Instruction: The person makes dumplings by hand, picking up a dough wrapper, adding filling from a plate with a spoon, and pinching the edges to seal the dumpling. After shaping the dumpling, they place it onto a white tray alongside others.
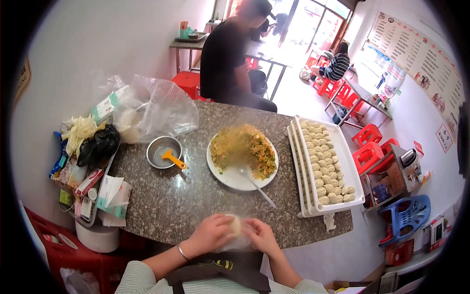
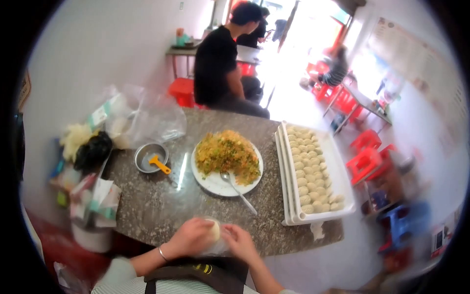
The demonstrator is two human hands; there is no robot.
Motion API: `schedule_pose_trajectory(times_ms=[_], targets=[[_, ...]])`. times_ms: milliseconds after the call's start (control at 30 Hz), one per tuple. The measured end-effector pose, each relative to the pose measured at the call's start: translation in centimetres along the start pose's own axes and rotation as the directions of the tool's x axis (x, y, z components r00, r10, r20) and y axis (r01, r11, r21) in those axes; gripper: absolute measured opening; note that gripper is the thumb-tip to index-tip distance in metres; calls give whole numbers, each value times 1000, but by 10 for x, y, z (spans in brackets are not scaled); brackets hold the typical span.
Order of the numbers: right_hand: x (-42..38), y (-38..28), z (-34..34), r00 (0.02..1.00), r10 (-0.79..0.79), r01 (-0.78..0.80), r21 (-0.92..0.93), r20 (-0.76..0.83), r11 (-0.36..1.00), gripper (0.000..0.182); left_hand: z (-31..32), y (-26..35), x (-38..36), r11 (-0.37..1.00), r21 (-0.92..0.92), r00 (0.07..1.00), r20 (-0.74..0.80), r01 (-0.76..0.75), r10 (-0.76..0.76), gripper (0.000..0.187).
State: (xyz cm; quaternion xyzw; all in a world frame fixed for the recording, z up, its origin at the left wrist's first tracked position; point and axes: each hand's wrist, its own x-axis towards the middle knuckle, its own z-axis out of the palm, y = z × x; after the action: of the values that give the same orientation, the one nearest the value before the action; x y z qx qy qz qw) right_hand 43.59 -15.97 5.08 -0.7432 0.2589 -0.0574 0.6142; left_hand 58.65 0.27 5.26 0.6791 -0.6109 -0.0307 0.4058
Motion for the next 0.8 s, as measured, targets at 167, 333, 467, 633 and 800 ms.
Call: schedule_pose_trajectory(times_ms=[167,333,467,633,800], targets=[[7,17,2,999,-37,35,247,1,968,35,4,0,0,997,-73,999,-29,-32,30,22],[6,7,3,998,-50,55,222,-24,974,34,-2,5,3,996,-87,1000,20,-1,3,18],[9,16,2,998,-51,55,267,-20,962,34,-7,3,6,993,-115,999,54,1,5,18],[8,16,1,999,-44,48,265,-21,963,33,-8,-8,4,995,-100,995,94,-24,33,17],[9,15,2,998,-56,61,241,-32,969,34,-16,-11,8,997,-77,986,165,-22,35,23]])
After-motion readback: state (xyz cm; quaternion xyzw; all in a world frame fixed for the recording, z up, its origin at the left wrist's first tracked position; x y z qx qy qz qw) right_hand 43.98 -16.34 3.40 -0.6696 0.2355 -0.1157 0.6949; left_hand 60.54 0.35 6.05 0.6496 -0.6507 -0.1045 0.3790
